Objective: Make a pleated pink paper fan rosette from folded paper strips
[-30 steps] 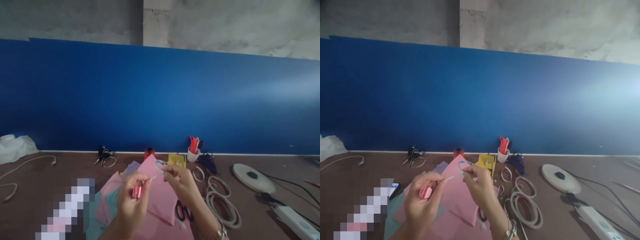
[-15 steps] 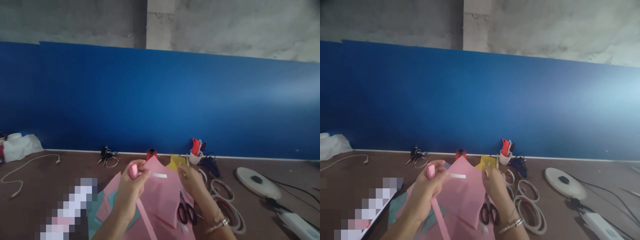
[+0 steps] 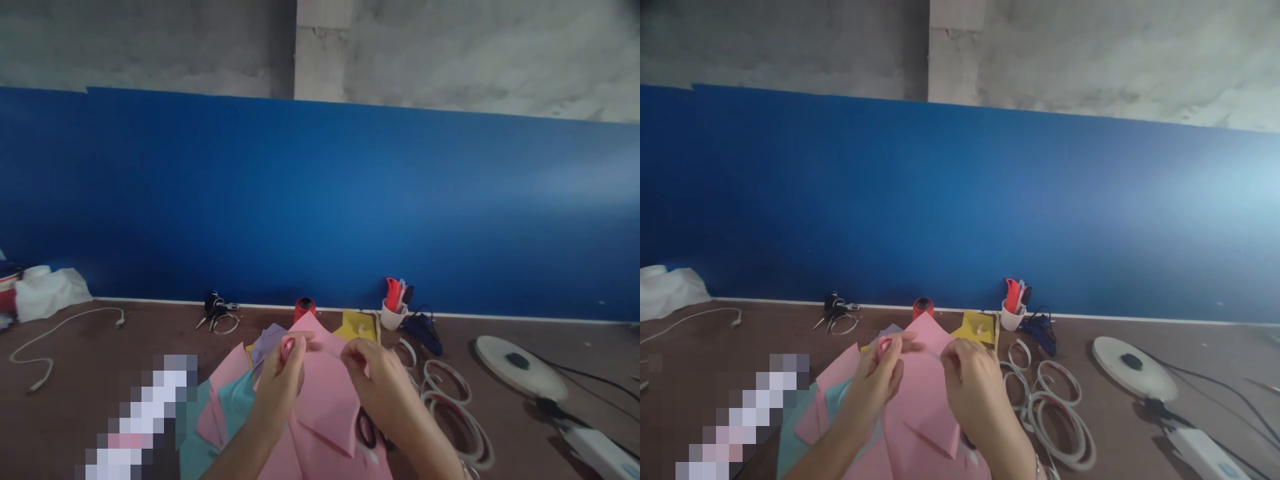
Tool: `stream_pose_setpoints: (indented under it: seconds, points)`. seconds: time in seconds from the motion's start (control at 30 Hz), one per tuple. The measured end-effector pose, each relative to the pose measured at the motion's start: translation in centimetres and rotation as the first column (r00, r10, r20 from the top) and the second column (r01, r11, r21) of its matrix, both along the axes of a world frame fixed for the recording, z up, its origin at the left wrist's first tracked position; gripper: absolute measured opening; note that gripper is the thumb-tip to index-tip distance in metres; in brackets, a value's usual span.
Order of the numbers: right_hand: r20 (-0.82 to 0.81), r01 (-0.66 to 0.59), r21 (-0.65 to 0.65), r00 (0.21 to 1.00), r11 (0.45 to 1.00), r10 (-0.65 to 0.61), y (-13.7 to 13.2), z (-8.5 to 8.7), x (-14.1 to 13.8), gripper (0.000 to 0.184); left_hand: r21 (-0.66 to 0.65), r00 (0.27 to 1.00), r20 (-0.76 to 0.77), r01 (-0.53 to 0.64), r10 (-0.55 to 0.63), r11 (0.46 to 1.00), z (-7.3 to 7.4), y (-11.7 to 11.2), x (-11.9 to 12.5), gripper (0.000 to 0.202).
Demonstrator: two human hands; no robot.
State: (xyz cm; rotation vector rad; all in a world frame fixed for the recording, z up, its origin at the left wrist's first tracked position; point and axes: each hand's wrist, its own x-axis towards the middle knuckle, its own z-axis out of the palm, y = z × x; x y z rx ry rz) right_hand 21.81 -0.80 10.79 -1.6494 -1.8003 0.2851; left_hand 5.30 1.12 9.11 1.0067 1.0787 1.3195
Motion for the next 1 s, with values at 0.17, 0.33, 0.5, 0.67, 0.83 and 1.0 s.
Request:
stream_pose_setpoints:
  seconds: [0.17,0.33,0.5,0.67,0.83,1.0]
  points:
    - [-0.375,0.009,-0.033,0.927,0.999,-0.020,-0.7,0.8,-0.6,0.014,0.021,0.966,0.250,0.067,-0.070,0.998,0.2,0.9,-0.8,0.037]
    - [-0.887,-0.330,-0.084,0.455,0.940,0.081,-1.3,0.5,-4.3,0.021,-0.078,0.888,0.419,0.242,-0.189,0.967,-0.3,0.3,0.2,0.038]
    - [-0.946,-0.385,-0.103,0.323,0.917,0.029,-1.1,-0.9,-5.9,0.024,-0.061,0.869,0.447,0.266,-0.212,0.962,-1.1,-0.2,1.0,0.041]
    - [-0.948,-0.341,-0.134,0.319,0.930,-0.020,-0.7,-1.2,-5.8,0.024,-0.129,0.842,0.499,0.304,-0.203,0.944,-1.0,-0.2,0.8,0.050]
    - [-0.961,-0.383,-0.137,0.276,0.913,-0.028,-0.7,-1.0,-6.0,0.027,-0.131,0.823,0.536,0.301,-0.188,0.945,-0.6,-0.4,0.8,0.046]
    - [-0.982,-0.425,-0.138,0.173,0.894,-0.069,-0.8,-0.9,-6.3,0.027,-0.094,0.812,0.557,0.266,-0.171,0.959,-0.5,-0.6,1.0,0.047]
